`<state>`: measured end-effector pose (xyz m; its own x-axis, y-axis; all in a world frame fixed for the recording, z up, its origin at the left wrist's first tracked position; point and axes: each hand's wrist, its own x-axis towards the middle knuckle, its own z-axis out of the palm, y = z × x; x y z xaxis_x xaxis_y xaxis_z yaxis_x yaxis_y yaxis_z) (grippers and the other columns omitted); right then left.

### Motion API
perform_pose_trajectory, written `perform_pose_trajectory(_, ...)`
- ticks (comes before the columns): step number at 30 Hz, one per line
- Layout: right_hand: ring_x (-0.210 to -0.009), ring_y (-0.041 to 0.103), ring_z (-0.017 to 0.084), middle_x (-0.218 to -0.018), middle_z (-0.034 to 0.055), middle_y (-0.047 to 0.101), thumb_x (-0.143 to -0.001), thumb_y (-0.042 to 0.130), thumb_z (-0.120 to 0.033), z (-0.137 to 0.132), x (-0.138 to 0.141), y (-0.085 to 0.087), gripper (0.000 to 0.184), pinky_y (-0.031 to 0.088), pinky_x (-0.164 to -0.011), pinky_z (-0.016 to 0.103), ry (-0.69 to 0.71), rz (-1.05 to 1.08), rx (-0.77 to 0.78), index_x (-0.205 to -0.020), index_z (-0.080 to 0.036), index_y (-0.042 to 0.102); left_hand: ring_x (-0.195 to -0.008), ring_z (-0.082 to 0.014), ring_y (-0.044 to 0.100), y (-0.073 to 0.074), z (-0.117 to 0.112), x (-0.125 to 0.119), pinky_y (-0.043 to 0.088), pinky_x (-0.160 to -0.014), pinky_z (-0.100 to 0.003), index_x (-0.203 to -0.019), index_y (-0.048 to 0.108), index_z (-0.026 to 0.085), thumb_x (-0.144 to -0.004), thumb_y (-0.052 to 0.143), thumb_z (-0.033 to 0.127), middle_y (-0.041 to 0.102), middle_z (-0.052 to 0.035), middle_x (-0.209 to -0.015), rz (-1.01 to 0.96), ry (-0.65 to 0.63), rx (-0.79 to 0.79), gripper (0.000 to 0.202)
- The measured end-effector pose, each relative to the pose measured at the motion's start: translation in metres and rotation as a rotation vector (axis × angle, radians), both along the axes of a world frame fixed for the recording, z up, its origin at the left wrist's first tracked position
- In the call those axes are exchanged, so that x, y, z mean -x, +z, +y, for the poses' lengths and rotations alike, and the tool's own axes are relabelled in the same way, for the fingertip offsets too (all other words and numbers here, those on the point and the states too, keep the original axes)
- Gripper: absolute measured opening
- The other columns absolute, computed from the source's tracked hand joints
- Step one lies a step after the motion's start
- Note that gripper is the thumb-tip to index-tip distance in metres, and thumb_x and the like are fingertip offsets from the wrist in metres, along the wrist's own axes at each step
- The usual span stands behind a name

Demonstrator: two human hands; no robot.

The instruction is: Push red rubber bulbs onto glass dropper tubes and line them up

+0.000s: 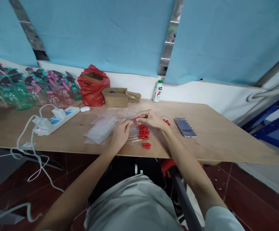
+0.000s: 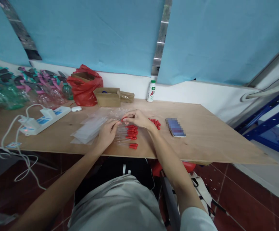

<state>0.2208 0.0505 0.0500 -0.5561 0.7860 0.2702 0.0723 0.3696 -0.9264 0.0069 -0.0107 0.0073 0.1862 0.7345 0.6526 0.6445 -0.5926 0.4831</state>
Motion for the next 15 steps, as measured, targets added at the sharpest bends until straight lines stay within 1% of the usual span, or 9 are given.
perform_pose_trajectory(4, -0.076, 0.075, 0.016, -0.086, 0.0074, 0.081, -0.081, 0.087, -0.041, -0.0003, 0.0010, -0.0014, 0.036, 0.063, -0.077, 0.030, 0.001, -0.001, -0.008, -0.101, -0.013, 0.082, -0.090, -0.0224, 0.065, -0.0001, -0.0003, -0.0007, 0.051, -0.086, -0.036, -0.101, 0.076, 0.019, -0.109, 0.047, 0.028, 0.070, -0.0069, -0.092, -0.024, -0.024, -0.029, 0.031)
perform_pose_trajectory(7, -0.075, 0.075, 0.016, -0.088, 0.0074, 0.082, -0.081, 0.087, -0.041, -0.0016, 0.0018, -0.0006, 0.035, 0.062, -0.079, 0.030, -0.012, 0.022, -0.027, -0.102, -0.013, 0.083, -0.090, -0.0217, 0.064, -0.0003, -0.0002, -0.0011, 0.050, -0.084, -0.035, -0.103, 0.075, 0.019, -0.109, 0.047, 0.028, 0.069, -0.0063, -0.092, -0.036, -0.014, -0.040, 0.030)
perform_pose_trajectory(12, -0.076, 0.076, 0.016, -0.086, 0.0078, 0.082, -0.080, 0.088, -0.042, -0.0009, 0.0026, -0.0010, 0.037, 0.063, -0.078, 0.030, -0.002, 0.005, -0.005, -0.102, -0.012, 0.083, -0.088, -0.0213, 0.063, 0.0004, -0.0007, -0.0007, 0.049, -0.084, -0.035, -0.099, 0.075, 0.019, -0.109, 0.049, 0.027, 0.067, -0.0055, -0.090, -0.003, 0.003, -0.022, 0.028)
perform_pose_trajectory(15, -0.077, 0.076, 0.017, -0.089, 0.0081, 0.082, -0.079, 0.089, -0.043, 0.0003, 0.0035, -0.0030, 0.039, 0.064, -0.078, 0.031, 0.027, 0.012, 0.014, -0.102, -0.013, 0.083, -0.087, -0.0208, 0.062, 0.0010, -0.0010, -0.0006, 0.049, -0.083, -0.034, -0.099, 0.074, 0.019, -0.109, 0.049, 0.027, 0.067, -0.0050, -0.089, 0.008, -0.009, -0.025, 0.028)
